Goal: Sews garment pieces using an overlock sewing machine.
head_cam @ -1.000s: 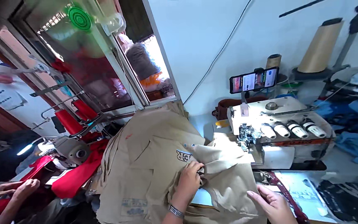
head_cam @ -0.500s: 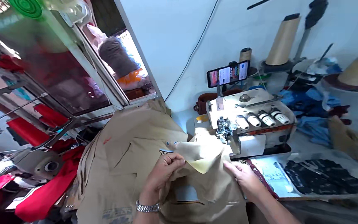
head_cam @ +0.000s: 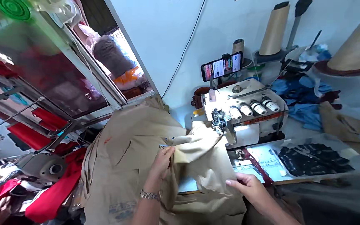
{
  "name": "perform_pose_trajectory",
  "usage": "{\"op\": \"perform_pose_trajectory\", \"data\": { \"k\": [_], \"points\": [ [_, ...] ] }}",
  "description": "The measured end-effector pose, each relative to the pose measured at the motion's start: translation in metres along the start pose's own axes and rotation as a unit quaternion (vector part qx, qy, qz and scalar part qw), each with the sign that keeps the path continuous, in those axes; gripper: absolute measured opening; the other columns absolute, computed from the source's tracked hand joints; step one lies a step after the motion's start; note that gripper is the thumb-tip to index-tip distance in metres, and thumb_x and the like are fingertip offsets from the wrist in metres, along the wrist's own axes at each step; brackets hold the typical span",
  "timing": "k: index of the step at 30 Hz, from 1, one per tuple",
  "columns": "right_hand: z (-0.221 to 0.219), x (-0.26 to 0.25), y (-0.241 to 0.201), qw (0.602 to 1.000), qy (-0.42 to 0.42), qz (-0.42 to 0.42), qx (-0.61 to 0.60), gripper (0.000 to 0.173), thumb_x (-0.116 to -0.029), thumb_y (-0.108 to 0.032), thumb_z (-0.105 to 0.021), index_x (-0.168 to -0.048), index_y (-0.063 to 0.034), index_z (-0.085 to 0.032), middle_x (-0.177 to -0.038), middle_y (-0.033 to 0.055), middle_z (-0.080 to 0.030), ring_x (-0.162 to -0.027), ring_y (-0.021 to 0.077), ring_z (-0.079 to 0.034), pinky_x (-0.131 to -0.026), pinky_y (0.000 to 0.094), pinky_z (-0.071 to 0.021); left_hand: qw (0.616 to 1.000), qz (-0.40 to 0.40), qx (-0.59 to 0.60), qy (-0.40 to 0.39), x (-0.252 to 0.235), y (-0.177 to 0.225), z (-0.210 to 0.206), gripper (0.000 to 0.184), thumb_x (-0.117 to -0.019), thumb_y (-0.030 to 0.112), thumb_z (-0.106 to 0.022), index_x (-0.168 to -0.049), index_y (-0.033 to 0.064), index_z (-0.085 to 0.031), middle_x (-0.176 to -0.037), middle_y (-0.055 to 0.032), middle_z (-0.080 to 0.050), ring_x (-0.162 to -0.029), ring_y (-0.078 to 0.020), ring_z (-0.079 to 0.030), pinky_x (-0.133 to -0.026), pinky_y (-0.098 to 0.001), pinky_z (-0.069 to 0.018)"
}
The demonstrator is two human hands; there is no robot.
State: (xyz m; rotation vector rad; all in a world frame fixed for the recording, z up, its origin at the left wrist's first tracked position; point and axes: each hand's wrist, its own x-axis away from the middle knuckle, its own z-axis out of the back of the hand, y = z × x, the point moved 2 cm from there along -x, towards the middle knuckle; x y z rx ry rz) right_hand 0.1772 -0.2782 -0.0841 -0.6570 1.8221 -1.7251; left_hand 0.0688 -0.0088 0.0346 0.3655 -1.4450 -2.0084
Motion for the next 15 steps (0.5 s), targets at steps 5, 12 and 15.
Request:
{"op": "perform_pose_trajectory", "data": {
  "k": [5, 12, 15],
  "points": [
    [0.000, 0.042, 0.016, 0.999, -0.017, 0.034, 0.008, 0.012, -0.0881, -0.012, -0.071, -0.097, -0.0047, -0.074, -0.089, -0.0035, -0.074, -0.081, -0.0007, -0.069, -0.077, 0.0207, -0.0586, 0.945, -0.324, -0.037, -0.039, 0.079, 0.006, -0.020, 0.020, -0.0972, 0.024, -0.067, -0.102, 0.0056, -0.073, -0.086, 0.0058, -0.072, -0.076, 0.0013, -0.065, -0.070, -0.0198, -0.0567],
    [0.004, 0.066, 0.021, 0.998, 0.031, 0.057, 0.002, 0.014, -0.0924, -0.002, -0.058, -0.101, -0.0005, -0.070, -0.091, -0.0026, -0.071, -0.084, -0.0031, -0.066, -0.079, 0.0180, -0.0554, 0.896, -0.418, -0.087, -0.123, 0.110, -0.016, -0.064, 0.025, -0.1043, 0.014, -0.056, -0.109, -0.0044, -0.072, -0.093, -0.0095, -0.074, -0.083, -0.0041, -0.068, -0.081, -0.0202, -0.0560],
    [0.010, 0.078, 0.009, 0.998, 0.021, 0.055, 0.013, 0.020, -0.0943, 0.002, -0.057, -0.111, 0.0048, -0.068, -0.100, 0.0023, -0.072, -0.090, -0.0015, -0.066, -0.085, 0.0197, -0.0554, 0.895, -0.404, -0.102, -0.159, 0.116, -0.019, -0.082, 0.025, -0.1038, 0.011, -0.055, -0.110, -0.0069, -0.073, -0.097, -0.0141, -0.075, -0.088, -0.0106, -0.072, -0.086, -0.0256, -0.0575]
  ]
}}
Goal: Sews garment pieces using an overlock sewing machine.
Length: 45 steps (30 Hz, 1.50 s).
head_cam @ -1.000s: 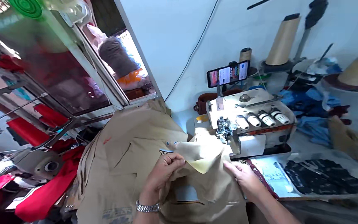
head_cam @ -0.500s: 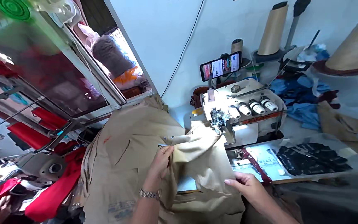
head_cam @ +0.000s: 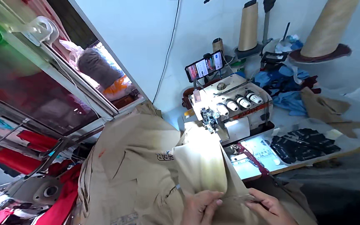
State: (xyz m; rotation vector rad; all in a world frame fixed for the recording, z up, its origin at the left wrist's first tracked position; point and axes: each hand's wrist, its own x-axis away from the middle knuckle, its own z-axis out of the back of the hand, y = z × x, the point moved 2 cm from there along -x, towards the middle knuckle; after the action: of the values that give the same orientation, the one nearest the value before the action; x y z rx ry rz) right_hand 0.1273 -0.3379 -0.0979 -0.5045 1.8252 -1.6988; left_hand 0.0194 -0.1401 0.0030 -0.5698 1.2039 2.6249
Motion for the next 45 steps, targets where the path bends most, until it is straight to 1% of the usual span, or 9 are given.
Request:
{"op": "perform_pose_trajectory", "data": {
  "k": [11, 23, 30, 33, 35, 37, 39, 42, 45],
  "points": [
    [-0.003, -0.039, -0.016, 0.999, 0.036, 0.005, -0.036, 0.034, -0.0939, -0.002, -0.056, -0.127, 0.0029, -0.064, -0.106, 0.0026, -0.075, -0.096, 0.0031, -0.070, -0.088, 0.0233, -0.0582, 0.992, 0.050, -0.114, 0.028, -0.050, 0.000, -0.015, 0.025, -0.1036, 0.016, -0.056, -0.110, 0.0017, -0.076, -0.094, -0.0072, -0.077, -0.084, -0.0126, -0.074, -0.080, -0.0316, -0.0605],
    [-0.019, -0.109, -0.039, 0.982, 0.125, -0.044, -0.137, 0.016, -0.0940, -0.006, -0.062, -0.100, -0.0034, -0.077, -0.086, 0.0028, -0.075, -0.072, 0.0067, -0.068, -0.064, 0.0222, -0.0555, 0.928, 0.099, -0.351, 0.076, -0.117, -0.001, -0.025, 0.015, -0.0937, 0.015, -0.065, -0.087, 0.0086, -0.078, -0.072, -0.0050, -0.072, -0.069, -0.0201, -0.072, -0.064, -0.0406, -0.0586],
    [-0.022, -0.139, -0.037, 0.983, 0.153, -0.067, -0.082, 0.014, -0.0944, 0.004, -0.062, -0.090, -0.0017, -0.073, -0.071, 0.0037, -0.068, -0.059, 0.0083, -0.062, -0.056, 0.0247, -0.0521, 0.966, 0.066, -0.199, 0.153, -0.101, -0.025, -0.023, 0.019, -0.0990, 0.015, -0.062, -0.106, 0.0062, -0.078, -0.086, -0.0045, -0.075, -0.076, -0.0140, -0.071, -0.072, -0.0342, -0.0605],
    [-0.023, -0.137, -0.034, 0.988, 0.127, -0.083, -0.035, 0.015, -0.0941, 0.005, -0.059, -0.086, -0.0021, -0.069, -0.072, 0.0035, -0.065, -0.059, 0.0086, -0.059, -0.056, 0.0249, -0.0494, 0.941, 0.151, -0.195, 0.231, -0.058, -0.031, 0.014, 0.025, -0.0993, 0.017, -0.061, -0.118, 0.0060, -0.073, -0.106, -0.0088, -0.070, -0.080, -0.0126, -0.067, -0.073, -0.0326, -0.0587],
    [-0.024, -0.134, -0.030, 0.989, 0.108, -0.102, -0.019, 0.016, -0.0952, 0.005, -0.057, -0.084, -0.0021, -0.066, -0.072, 0.0035, -0.063, -0.061, 0.0085, -0.059, -0.056, 0.0245, -0.0487, 0.884, 0.285, -0.246, 0.276, -0.016, -0.036, 0.046, 0.035, -0.0996, 0.021, -0.063, -0.128, 0.0023, -0.067, -0.118, -0.0205, -0.065, -0.079, -0.0246, -0.065, -0.068, -0.0400, -0.0552],
    [-0.025, -0.131, -0.025, 0.989, 0.089, -0.117, -0.014, 0.018, -0.0960, 0.005, -0.053, -0.083, -0.0026, -0.063, -0.073, 0.0034, -0.062, -0.062, 0.0087, -0.057, -0.057, 0.0246, -0.0466, 0.809, 0.455, -0.268, 0.258, 0.026, -0.046, 0.073, 0.058, -0.0983, 0.028, -0.067, -0.146, -0.0014, -0.050, -0.141, -0.0345, -0.050, -0.113, -0.0485, -0.062, -0.092, -0.0596, -0.0532],
    [-0.028, -0.131, -0.023, 0.988, 0.079, -0.130, -0.022, 0.016, -0.0976, 0.005, -0.054, -0.089, -0.0004, -0.066, -0.076, 0.0046, -0.064, -0.063, 0.0087, -0.058, -0.057, 0.0243, -0.0475, 0.771, 0.538, -0.248, 0.233, 0.062, -0.065, 0.083, 0.065, -0.0927, 0.025, -0.075, -0.145, -0.0043, -0.049, -0.142, -0.0373, -0.047, -0.124, -0.0530, -0.055, -0.100, -0.0644, -0.0475],
    [-0.030, -0.136, -0.020, 0.985, 0.086, -0.146, -0.033, 0.012, -0.0980, 0.004, -0.057, -0.091, 0.0002, -0.066, -0.077, 0.0059, -0.065, -0.062, 0.0102, -0.058, -0.057, 0.0260, -0.0488, 0.798, 0.537, -0.191, 0.194, 0.088, -0.084, 0.079, 0.031, -0.1001, 0.014, -0.064, -0.125, -0.0048, -0.060, -0.121, -0.0253, -0.060, -0.089, -0.0330, -0.071, -0.078, -0.0471, -0.0619],
    [-0.025, -0.134, -0.022, 0.986, 0.062, -0.149, -0.036, 0.013, -0.0965, 0.005, -0.059, -0.089, -0.0006, -0.068, -0.076, 0.0048, -0.065, -0.061, 0.0093, -0.057, -0.056, 0.0243, -0.0466, 0.851, 0.399, -0.051, 0.337, 0.095, -0.077, 0.098, 0.019, -0.1024, 0.002, -0.051, -0.113, -0.0113, -0.058, -0.095, -0.0162, -0.067, -0.063, -0.0180, -0.070, -0.062, -0.0351, -0.0635]
  ]
}}
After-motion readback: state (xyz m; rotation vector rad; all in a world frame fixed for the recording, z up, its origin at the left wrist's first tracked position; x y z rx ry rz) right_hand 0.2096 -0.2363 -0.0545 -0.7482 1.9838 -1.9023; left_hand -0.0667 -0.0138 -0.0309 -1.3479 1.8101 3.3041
